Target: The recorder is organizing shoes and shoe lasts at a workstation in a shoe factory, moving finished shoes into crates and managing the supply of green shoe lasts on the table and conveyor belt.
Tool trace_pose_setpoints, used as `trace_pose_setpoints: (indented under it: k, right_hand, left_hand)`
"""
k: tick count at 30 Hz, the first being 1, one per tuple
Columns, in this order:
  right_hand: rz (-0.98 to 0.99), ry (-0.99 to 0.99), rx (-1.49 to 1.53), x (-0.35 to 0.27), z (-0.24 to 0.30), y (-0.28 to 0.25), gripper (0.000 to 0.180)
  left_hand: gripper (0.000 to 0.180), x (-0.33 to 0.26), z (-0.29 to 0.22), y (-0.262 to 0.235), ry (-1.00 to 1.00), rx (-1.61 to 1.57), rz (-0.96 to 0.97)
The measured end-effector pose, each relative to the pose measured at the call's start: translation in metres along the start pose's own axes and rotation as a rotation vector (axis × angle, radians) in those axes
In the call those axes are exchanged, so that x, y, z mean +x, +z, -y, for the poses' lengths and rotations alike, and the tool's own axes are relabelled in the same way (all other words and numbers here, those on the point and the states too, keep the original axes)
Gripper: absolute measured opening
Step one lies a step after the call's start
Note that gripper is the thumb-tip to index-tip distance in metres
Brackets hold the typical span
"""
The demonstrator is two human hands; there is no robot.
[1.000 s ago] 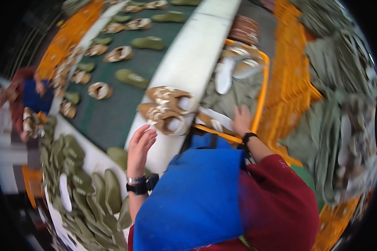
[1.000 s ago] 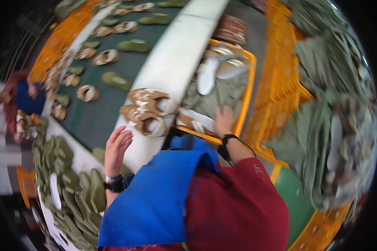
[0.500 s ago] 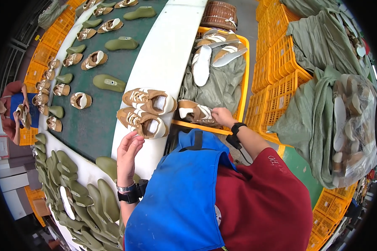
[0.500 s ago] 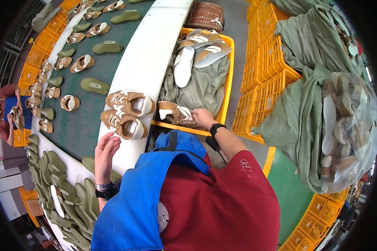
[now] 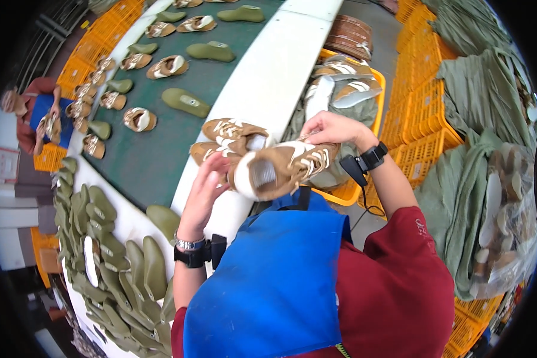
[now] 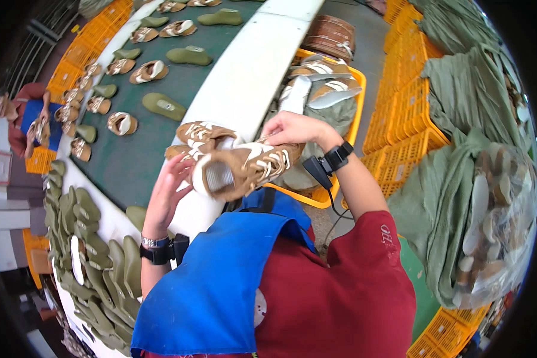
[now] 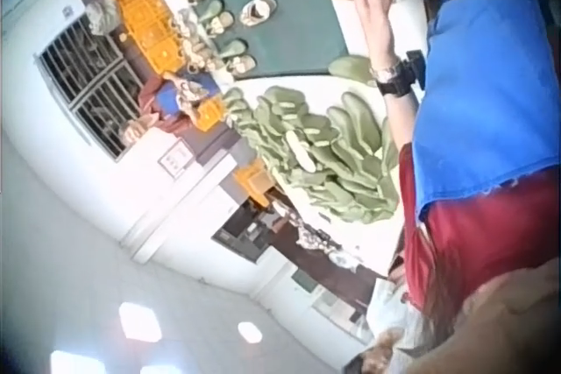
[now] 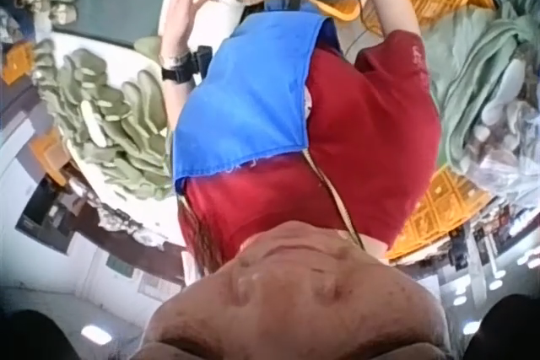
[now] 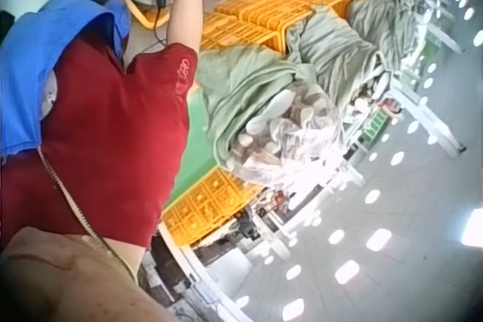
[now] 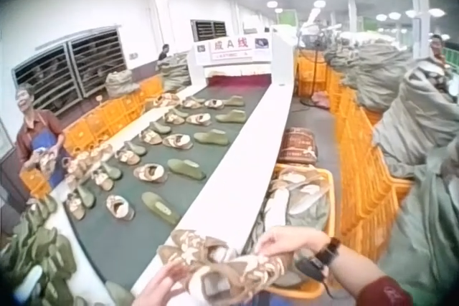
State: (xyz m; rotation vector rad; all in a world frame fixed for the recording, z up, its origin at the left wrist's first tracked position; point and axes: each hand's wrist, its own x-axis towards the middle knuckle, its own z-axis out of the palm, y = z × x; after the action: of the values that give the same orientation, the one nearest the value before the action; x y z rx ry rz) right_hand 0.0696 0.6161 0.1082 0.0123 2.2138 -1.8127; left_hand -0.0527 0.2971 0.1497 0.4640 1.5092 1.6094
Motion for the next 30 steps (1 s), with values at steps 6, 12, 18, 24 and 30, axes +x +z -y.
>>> trace_pose_setpoints:
  k: [6,12,18,24,30]
  right_hand:
    - [0.185,-0.138,-0.197,0.083,0.053,0.024,0.016]
    - [-0.826,0.054,0.226,0.102,-0.059,-0.041,0.024]
    - [-1.013,0.504,-0.058,0.069,-0.295,-0.052,0.065]
    - [-1.567,0.587,0.756,0.104,-0.255,0.0,0.061]
    - [-1.241,0.56,0.68,0.075,-0.221,-0.028,0.014]
  left_hand:
    - [0.06,-0.019,0.009,0.0,-0.125,0.439,0.195]
    - [0.048,-0.05,0.046,-0.034,-0.06,0.094,-0.186]
    - [0.045,-0.065,0.089,-0.065,0.066,-0.388,-0.515]
    - [0.036,-0.056,0.143,-0.083,-0.546,0.329,-0.512]
    - [0.033,-0.052,0.118,-0.086,-0.625,0.529,-0.414]
